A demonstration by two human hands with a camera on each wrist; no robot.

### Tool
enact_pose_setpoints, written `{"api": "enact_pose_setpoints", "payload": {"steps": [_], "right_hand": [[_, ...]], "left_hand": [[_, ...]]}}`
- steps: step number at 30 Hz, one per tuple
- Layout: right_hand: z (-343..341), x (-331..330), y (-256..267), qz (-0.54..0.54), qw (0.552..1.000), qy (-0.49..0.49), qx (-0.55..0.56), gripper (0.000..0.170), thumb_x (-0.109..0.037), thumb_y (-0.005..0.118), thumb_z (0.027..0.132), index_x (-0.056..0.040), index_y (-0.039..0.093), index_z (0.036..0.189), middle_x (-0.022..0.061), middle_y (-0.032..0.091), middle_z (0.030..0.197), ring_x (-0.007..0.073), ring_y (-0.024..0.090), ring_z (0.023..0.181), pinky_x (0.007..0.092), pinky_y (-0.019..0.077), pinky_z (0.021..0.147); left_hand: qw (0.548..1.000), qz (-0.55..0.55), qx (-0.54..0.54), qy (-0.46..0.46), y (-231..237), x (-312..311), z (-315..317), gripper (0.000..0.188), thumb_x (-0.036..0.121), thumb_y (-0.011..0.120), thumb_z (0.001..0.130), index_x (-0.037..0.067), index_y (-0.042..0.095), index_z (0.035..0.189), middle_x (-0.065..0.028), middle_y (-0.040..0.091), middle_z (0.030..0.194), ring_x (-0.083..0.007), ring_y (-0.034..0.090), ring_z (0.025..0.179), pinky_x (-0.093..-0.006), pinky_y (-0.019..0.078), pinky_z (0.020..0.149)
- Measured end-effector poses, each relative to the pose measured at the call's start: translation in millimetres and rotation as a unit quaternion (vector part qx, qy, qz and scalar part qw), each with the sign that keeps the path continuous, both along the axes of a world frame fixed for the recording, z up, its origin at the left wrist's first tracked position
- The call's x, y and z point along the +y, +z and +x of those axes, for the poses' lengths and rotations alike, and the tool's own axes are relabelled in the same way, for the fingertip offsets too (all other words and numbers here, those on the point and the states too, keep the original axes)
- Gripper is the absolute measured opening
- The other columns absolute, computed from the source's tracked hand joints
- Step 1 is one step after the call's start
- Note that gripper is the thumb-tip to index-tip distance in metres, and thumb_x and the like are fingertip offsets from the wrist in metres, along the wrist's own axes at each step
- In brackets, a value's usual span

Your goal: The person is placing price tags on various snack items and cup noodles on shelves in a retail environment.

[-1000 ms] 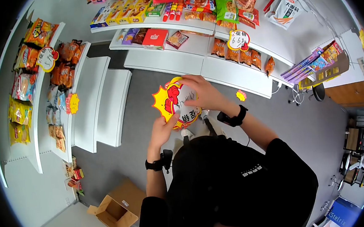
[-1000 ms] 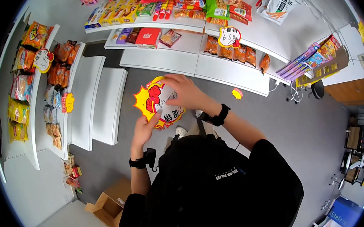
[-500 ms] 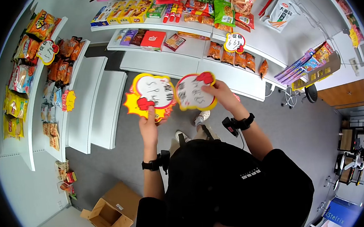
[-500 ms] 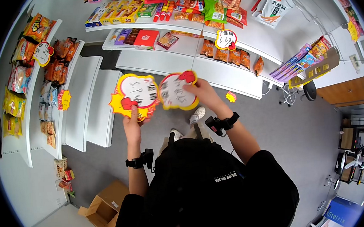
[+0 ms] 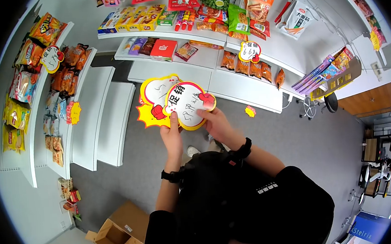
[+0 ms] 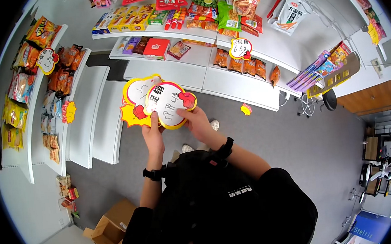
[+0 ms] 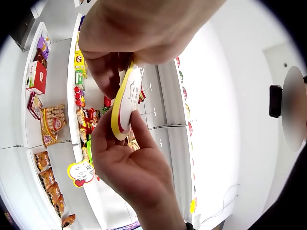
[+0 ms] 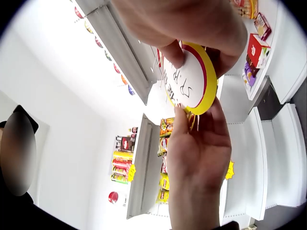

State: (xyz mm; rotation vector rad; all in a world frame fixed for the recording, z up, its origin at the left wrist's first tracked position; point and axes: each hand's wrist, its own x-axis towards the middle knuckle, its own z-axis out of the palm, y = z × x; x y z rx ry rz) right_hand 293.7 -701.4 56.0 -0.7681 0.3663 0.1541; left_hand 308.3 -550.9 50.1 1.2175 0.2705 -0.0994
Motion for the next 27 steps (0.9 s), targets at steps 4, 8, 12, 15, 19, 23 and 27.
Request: {"api": "enact_pose_setpoints", "payload": {"steps": [4,8,12,15,19,23,27], "right_hand": [[0.6,-5.6,14.3,0.016,0.999,0.038,0.003,0.032,-0.014,0.065,0.088,-0.0018,0.056,0.116,0.0064,0.063,0.110,0.0162,0.061,0.101,0.0339,0.0497,0.088],[4.3,-30.3,26.2,0.005,0.988,0.144,0.047,0.032,-0.017,0.064,0.089,0.0025,0.058,0.114,0.0078,0.064,0.108,0.0158,0.061,0.100,0.0321,0.0491,0.088],[8.7,-46.5,19.7,-0.100,0.968,0.232,0.005,0.032,-0.018,0.064,0.089,0.0038,0.061,0.112,0.0084,0.066,0.108,0.0139,0.061,0.098,0.0298,0.0484,0.087],[8.8,-44.9,19.2,-0.155,0.959,0.234,-0.022,0.031,-0.018,0.065,0.088,0.0028,0.062,0.111,0.0078,0.066,0.108,0.0123,0.061,0.095,0.0283,0.0483,0.085],[7.6,-44.4,28.2,-0.210,0.956,0.202,-0.022,0.031,-0.018,0.066,0.087,0.0012,0.062,0.112,0.0069,0.067,0.106,0.0117,0.061,0.091,0.0270,0.0483,0.083],[8.1,-55.7,13.8,-0.190,0.974,0.122,-0.020,0.032,-0.018,0.066,0.088,0.0009,0.062,0.113,0.0064,0.067,0.105,0.0118,0.061,0.092,0.0265,0.0484,0.082],[10.8,-76.5,3.9,-0.199,0.977,0.073,-0.016,0.031,-0.017,0.066,0.088,0.0011,0.062,0.113,0.0066,0.067,0.105,0.0119,0.061,0.093,0.0265,0.0487,0.082]], "left_hand": [[0.999,0.009,-0.043,0.007,9.8,7.0,9.8,0.022,0.022,0.060,0.093,0.000,0.062,0.092,0.0020,0.060,0.079,-0.0045,0.052,0.067,-0.0225,0.0441,0.059],[0.993,0.068,-0.068,-0.071,3.2,24.9,17.5,0.020,0.018,0.062,0.091,0.001,0.061,0.081,0.0057,0.055,0.069,-0.0022,0.044,0.061,-0.0219,0.0354,0.053],[0.983,0.105,-0.092,-0.118,10.7,26.0,20.4,0.023,0.019,0.064,0.090,0.000,0.062,0.077,0.0067,0.053,0.065,-0.0018,0.041,0.059,-0.0230,0.0321,0.051],[0.977,0.122,-0.094,-0.148,7.7,25.9,22.6,0.024,0.022,0.064,0.090,0.000,0.063,0.080,0.0057,0.055,0.068,-0.0019,0.043,0.060,-0.0229,0.0337,0.052],[0.991,0.058,-0.066,-0.100,7.0,16.4,26.5,0.028,0.027,0.061,0.093,-0.001,0.064,0.088,0.0008,0.062,0.075,-0.0052,0.053,0.064,-0.0229,0.0433,0.058],[0.997,0.006,-0.047,-0.067,11.2,16.9,33.8,0.032,0.029,0.058,0.095,-0.002,0.062,0.098,-0.0064,0.067,0.084,-0.0139,0.065,0.070,-0.0267,0.0527,0.064],[0.996,0.023,-0.038,-0.074,6.0,19.1,38.4,0.033,0.028,0.057,0.095,-0.004,0.061,0.103,-0.0090,0.068,0.089,-0.0175,0.067,0.071,-0.0287,0.0546,0.063]]}}
